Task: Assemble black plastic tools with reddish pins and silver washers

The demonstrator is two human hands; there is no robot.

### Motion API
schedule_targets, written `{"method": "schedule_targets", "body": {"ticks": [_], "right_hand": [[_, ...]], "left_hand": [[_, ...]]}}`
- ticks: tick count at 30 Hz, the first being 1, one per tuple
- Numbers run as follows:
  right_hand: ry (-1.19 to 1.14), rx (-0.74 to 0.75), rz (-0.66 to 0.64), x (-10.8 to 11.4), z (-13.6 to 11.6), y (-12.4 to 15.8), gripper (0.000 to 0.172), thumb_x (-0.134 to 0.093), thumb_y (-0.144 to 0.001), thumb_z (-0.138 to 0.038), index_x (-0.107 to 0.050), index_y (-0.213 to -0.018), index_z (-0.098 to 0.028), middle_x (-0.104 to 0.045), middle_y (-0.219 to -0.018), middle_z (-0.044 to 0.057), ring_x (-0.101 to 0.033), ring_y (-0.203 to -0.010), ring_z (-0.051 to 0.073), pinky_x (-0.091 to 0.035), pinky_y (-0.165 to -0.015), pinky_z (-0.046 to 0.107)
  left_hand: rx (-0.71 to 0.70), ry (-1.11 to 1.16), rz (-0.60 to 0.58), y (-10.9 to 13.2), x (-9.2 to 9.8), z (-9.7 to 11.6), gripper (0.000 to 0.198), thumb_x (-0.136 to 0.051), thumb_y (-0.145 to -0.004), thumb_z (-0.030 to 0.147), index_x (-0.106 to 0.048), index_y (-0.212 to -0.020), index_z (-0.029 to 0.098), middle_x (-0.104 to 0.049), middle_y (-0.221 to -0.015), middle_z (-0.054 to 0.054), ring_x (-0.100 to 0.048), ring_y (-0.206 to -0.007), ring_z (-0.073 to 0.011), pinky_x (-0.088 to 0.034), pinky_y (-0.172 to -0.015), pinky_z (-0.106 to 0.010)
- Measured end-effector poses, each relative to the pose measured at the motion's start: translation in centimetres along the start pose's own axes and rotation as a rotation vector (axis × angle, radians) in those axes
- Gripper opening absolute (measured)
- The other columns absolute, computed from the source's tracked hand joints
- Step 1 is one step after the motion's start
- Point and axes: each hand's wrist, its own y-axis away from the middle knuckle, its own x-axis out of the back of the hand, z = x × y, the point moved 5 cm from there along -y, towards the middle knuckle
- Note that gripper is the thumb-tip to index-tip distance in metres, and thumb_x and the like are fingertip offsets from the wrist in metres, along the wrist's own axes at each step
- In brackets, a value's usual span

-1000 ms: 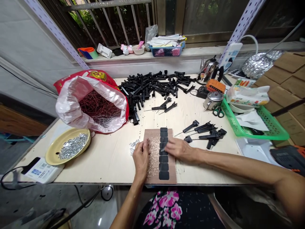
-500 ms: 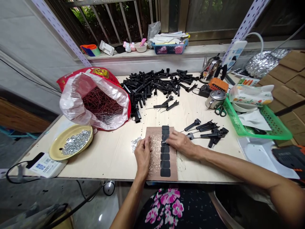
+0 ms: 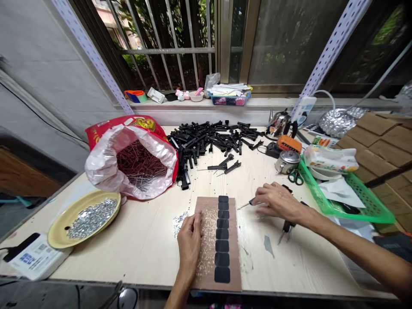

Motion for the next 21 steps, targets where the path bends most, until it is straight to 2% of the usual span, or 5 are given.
{"method": "schedule_targets", "body": {"ticks": [2,5,10,15,21], "right_hand": [[0.028,-0.043,0.048,0.1,1.6,-2.2,0.018,-0.053,-0.09,-0.038,-0.066,-0.09,-0.026,-0.063,-0.088,0.001,-0.051,-0.08,0.016,-0.029,-0.066,0.029],[0.108,-0.107,0.116,-2.0,3.1,-7.0,0.023,-0.045,-0.094,-0.029,-0.066,-0.089,-0.022,-0.063,-0.088,0.003,-0.049,-0.08,0.016,-0.029,-0.065,0.028],[0.178,-0.031,0.091,-7.6,3.8,-13.4,0.022,-0.044,-0.092,-0.016,-0.065,-0.095,-0.019,-0.061,-0.089,0.008,-0.045,-0.085,0.021,-0.028,-0.067,0.031],[0.282,0.021,0.086,-9.2,4.5,-14.8,0.023,-0.042,-0.092,-0.017,-0.064,-0.087,-0.015,-0.057,-0.087,0.012,-0.042,-0.086,0.023,-0.026,-0.068,0.034],[0.255,0.02,0.026,-9.5,5.1,-14.2,0.023,-0.04,-0.092,-0.022,-0.063,-0.09,-0.017,-0.055,-0.085,0.008,-0.043,-0.077,0.019,-0.025,-0.064,0.03]], "left_hand": [[0.021,0.038,0.0,0.2,-0.1,-0.1,0.037,-0.051,-0.083,0.051,-0.068,-0.098,0.021,-0.057,-0.066,0.001,-0.053,-0.059,-0.0155,-0.042,-0.058,-0.027],[0.043,0.098,0.029,0.4,0.7,-0.1,0.041,-0.051,-0.082,0.051,-0.066,-0.104,0.02,-0.054,-0.062,0.002,-0.048,-0.051,-0.0131,-0.04,-0.052,-0.025],[-0.054,-0.086,0.265,-0.5,6.4,-0.4,0.034,-0.05,-0.085,0.042,-0.065,-0.107,0.02,-0.06,-0.077,-0.001,-0.055,-0.063,-0.0136,-0.044,-0.064,-0.026],[-0.145,-0.348,0.214,-1.9,9.8,-2.4,0.029,-0.047,-0.087,0.036,-0.066,-0.101,0.019,-0.062,-0.093,-0.007,-0.059,-0.08,-0.0181,-0.046,-0.072,-0.029],[-0.211,-0.544,0.04,-2.9,8.2,-3.5,0.027,-0.046,-0.089,0.033,-0.066,-0.102,0.021,-0.058,-0.091,-0.006,-0.059,-0.078,-0.018,-0.046,-0.07,-0.03]]}}
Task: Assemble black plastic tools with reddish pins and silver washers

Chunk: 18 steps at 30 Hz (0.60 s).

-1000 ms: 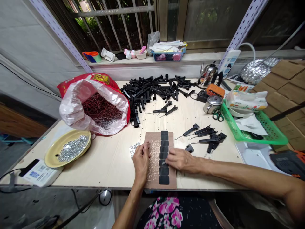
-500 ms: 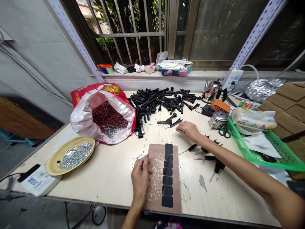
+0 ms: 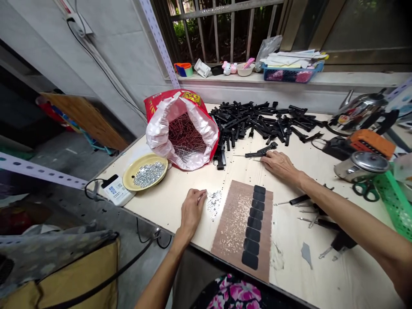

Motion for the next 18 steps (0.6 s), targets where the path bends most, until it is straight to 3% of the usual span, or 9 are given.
{"method": "schedule_targets", "body": {"ticks": [7,13,18], "right_hand": [[0.01,-0.039,0.09,0.6,-0.5,0.8,0.022,-0.039,-0.091,-0.019,-0.061,-0.095,-0.016,-0.057,-0.083,0.007,-0.046,-0.079,0.019,-0.028,-0.063,0.028],[-0.109,-0.124,0.239,4.1,-2.2,1.6,0.024,-0.04,-0.091,-0.019,-0.061,-0.104,-0.019,-0.06,-0.094,0.006,-0.053,-0.081,0.017,-0.034,-0.06,0.026],[-0.341,-0.092,0.292,7.3,-6.3,2.4,0.024,-0.044,-0.091,-0.018,-0.064,-0.103,-0.015,-0.061,-0.092,0.007,-0.055,-0.08,0.016,-0.044,-0.064,0.025]], "left_hand": [[-0.021,-0.124,-0.066,-0.3,-0.3,0.6,0.023,-0.046,-0.09,0.026,-0.065,-0.1,0.021,-0.056,-0.092,-0.004,-0.059,-0.08,-0.0165,-0.045,-0.069,-0.027],[-0.063,-0.257,-0.08,0.0,-0.7,1.2,0.023,-0.042,-0.091,0.024,-0.063,-0.101,0.02,-0.057,-0.093,-0.004,-0.06,-0.077,-0.0157,-0.044,-0.064,-0.025],[-0.055,-0.277,-0.011,-0.1,-0.9,1.1,0.021,-0.042,-0.089,0.019,-0.062,-0.09,0.016,-0.059,-0.091,-0.006,-0.059,-0.073,-0.0166,-0.042,-0.063,-0.027]]}}
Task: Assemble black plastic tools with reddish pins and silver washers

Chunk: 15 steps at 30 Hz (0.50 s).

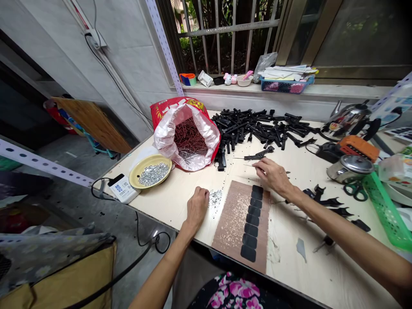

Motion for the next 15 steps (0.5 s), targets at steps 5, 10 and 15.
{"method": "schedule_targets", "body": {"ticks": [5,10,15], "right_hand": [[-0.221,0.062,-0.027,0.3,-6.9,1.5,0.024,-0.045,-0.092,-0.019,-0.065,-0.106,-0.015,-0.062,-0.091,0.007,-0.056,-0.078,0.015,-0.048,-0.065,0.026],[-0.314,0.093,-0.092,0.0,-11.4,2.4,0.025,-0.047,-0.092,-0.019,-0.062,-0.111,-0.022,-0.062,-0.093,0.004,-0.057,-0.084,0.015,-0.046,-0.072,0.026],[-0.306,0.079,-0.13,-0.2,-11.8,2.9,0.027,-0.048,-0.091,-0.016,-0.061,-0.113,-0.025,-0.061,-0.09,0.003,-0.057,-0.08,0.014,-0.043,-0.069,0.023]], "left_hand": [[0.186,0.453,0.052,-0.1,0.6,-0.7,0.011,-0.056,-0.079,0.024,-0.062,-0.075,0.015,-0.059,-0.07,-0.003,-0.056,-0.06,-0.0138,-0.041,-0.057,-0.024],[0.427,1.135,-0.065,0.8,0.7,1.0,0.027,-0.065,-0.074,0.038,-0.064,-0.081,0.013,-0.059,-0.057,0.001,-0.048,-0.043,-0.0075,-0.037,-0.044,-0.019],[0.425,1.283,-0.069,1.1,1.3,3.1,0.027,-0.068,-0.072,0.036,-0.065,-0.084,0.012,-0.064,-0.065,-0.001,-0.057,-0.052,-0.0086,-0.046,-0.051,-0.019]]}}
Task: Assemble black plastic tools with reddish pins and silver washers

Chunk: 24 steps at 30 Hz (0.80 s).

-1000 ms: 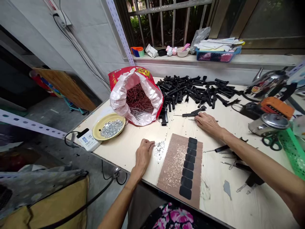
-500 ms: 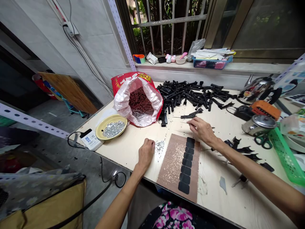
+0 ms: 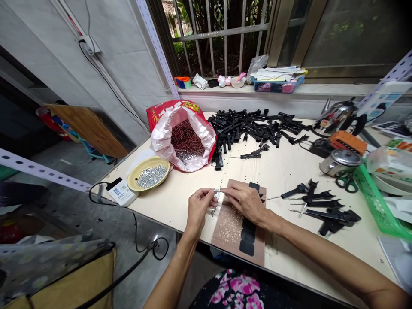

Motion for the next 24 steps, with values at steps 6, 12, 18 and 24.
{"method": "schedule_targets", "body": {"ticks": [6,12,18,24], "right_hand": [[0.028,-0.005,0.035,0.5,0.7,0.7,0.028,-0.047,-0.091,-0.019,-0.061,-0.115,-0.025,-0.059,-0.085,0.003,-0.056,-0.076,0.014,-0.042,-0.068,0.024],[0.014,-0.017,0.082,0.8,0.8,1.2,0.025,-0.047,-0.092,-0.02,-0.062,-0.112,-0.023,-0.061,-0.088,0.003,-0.056,-0.08,0.015,-0.042,-0.071,0.025],[0.051,-0.034,0.081,1.2,0.9,1.4,0.023,-0.046,-0.092,-0.021,-0.063,-0.108,-0.023,-0.062,-0.088,0.003,-0.057,-0.079,0.015,-0.041,-0.068,0.025],[0.063,-0.032,0.086,1.1,1.2,1.8,0.024,-0.044,-0.093,-0.023,-0.064,-0.106,-0.021,-0.062,-0.086,0.005,-0.057,-0.078,0.015,-0.043,-0.07,0.025]], "left_hand": [[0.029,0.05,-0.023,0.4,-1.1,0.0,0.025,-0.071,-0.07,0.033,-0.065,-0.078,0.011,-0.063,-0.063,-0.002,-0.059,-0.057,-0.0103,-0.05,-0.057,-0.022],[0.098,0.185,-0.039,0.0,-1.6,-0.3,0.022,-0.076,-0.064,0.028,-0.063,-0.071,0.011,-0.063,-0.061,-0.001,-0.058,-0.056,-0.0094,-0.051,-0.056,-0.021],[0.138,0.246,-0.107,-0.1,-2.3,-0.3,0.022,-0.075,-0.064,0.028,-0.062,-0.071,0.012,-0.063,-0.062,0.0,-0.058,-0.056,-0.0091,-0.052,-0.057,-0.022],[0.119,0.173,-0.124,0.0,-2.6,-0.2,0.025,-0.076,-0.064,0.031,-0.06,-0.071,0.012,-0.063,-0.06,0.0,-0.059,-0.056,-0.0094,-0.052,-0.059,-0.022]]}}
